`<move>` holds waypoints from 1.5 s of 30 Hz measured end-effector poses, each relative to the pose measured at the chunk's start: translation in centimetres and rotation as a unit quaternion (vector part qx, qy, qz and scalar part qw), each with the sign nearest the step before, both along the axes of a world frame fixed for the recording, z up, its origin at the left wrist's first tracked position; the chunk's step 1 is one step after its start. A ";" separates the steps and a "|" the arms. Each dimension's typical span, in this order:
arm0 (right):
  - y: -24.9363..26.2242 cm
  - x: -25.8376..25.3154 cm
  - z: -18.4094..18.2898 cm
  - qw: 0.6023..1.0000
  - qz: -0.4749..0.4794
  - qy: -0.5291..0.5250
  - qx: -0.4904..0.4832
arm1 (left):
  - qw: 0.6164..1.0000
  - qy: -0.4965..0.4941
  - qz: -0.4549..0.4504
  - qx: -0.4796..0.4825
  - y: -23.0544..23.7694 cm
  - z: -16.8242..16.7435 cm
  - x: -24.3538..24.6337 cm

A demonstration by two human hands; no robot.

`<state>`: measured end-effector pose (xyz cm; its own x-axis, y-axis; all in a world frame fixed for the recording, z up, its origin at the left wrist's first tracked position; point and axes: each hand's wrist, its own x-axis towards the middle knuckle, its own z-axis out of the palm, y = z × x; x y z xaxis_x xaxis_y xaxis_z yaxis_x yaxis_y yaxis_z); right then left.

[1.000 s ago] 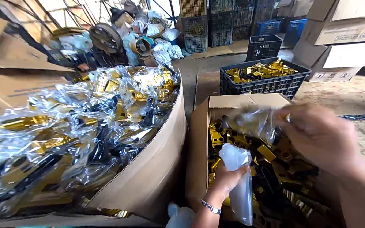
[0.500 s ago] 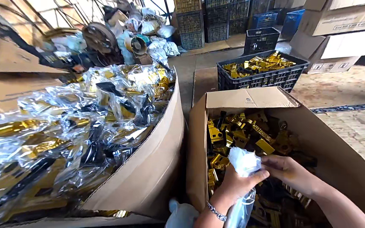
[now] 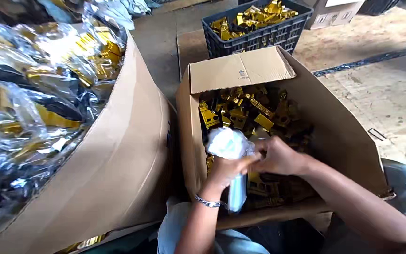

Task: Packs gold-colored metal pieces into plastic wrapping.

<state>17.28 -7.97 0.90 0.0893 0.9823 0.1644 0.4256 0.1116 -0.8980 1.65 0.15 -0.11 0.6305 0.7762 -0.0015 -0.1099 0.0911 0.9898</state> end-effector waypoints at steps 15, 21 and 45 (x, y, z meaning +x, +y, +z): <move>4.0 5.3 -8.2 0.810 -0.033 -0.333 -0.481 | 0.935 0.094 0.183 0.291 2.8 -2.2 0.3; -3.1 8.9 -1.3 0.945 -0.277 -0.164 -0.064 | 0.915 0.134 0.204 0.320 2.2 -1.5 0.4; 2.7 -1.0 -1.2 0.973 -0.126 -0.058 -0.183 | 0.939 0.093 0.165 0.288 0.8 -1.7 0.2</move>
<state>16.30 -5.26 -0.34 0.3372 0.9262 -0.1685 0.4986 -0.3275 -0.8026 1.81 0.99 -1.76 0.3868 0.8343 0.3929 0.1411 -0.4746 0.8688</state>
